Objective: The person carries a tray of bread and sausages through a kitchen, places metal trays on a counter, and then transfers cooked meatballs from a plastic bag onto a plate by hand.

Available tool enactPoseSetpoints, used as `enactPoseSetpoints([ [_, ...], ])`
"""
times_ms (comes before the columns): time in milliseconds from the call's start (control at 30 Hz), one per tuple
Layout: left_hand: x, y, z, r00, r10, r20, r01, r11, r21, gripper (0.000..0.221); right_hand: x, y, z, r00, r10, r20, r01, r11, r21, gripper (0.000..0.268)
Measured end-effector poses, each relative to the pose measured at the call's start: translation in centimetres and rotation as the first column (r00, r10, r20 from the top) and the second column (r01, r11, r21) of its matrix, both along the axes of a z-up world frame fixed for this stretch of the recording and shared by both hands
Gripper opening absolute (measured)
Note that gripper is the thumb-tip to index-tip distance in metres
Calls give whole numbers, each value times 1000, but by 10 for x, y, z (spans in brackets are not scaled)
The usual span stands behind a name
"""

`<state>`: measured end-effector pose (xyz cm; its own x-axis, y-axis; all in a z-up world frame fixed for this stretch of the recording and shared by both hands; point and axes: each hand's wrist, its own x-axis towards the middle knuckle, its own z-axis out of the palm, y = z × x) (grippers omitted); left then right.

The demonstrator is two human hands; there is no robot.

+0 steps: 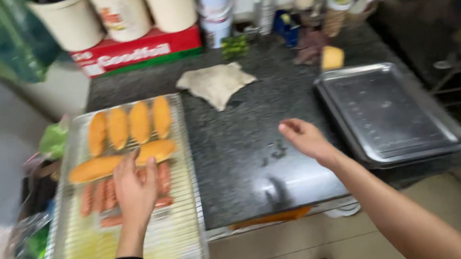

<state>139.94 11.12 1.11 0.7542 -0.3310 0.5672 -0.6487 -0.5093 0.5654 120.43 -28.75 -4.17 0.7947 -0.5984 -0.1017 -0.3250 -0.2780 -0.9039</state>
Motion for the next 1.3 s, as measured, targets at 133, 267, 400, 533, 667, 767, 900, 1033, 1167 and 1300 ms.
enactPoseSetpoints([
  [133,-48,-102,-13,991,-65,-119,52,993,-107,39,-76,-90,29,992,-127,26,129,990,-64,48],
  [267,-95,-215,-55,910,-188,-370,118,972,-206,41,-163,-205,1,949,-316,18,312,924,-219,46],
  [400,-154,-323,-96,797,-316,-514,256,948,-187,40,-257,-296,-33,858,-508,-75,455,820,-347,50],
  [533,-197,-408,-144,769,-327,-550,285,945,-162,43,-306,-343,-67,740,-611,-280,446,758,-475,50],
  [667,-232,-448,-138,553,-162,-817,305,952,18,55,-325,-358,-115,856,-498,-138,506,862,31,54],
  [767,-236,-463,-160,623,-122,-773,245,968,45,55,-324,-358,-99,873,-464,-153,488,832,262,64],
  [900,-225,-466,-185,750,-111,-652,253,959,129,46,-315,-339,-52,914,-340,-221,401,837,373,69],
  [1033,-215,-465,-188,735,-84,-672,255,953,160,45,-310,-338,-52,938,-282,-199,340,860,381,75],
  [1167,-216,-462,-169,779,-61,-625,198,968,152,45,-300,-324,-29,904,-351,-243,415,855,311,65],
  [1300,-208,-465,-156,516,-239,-823,134,971,-198,33,-297,-324,-28,925,-348,-150,378,872,309,63],
])
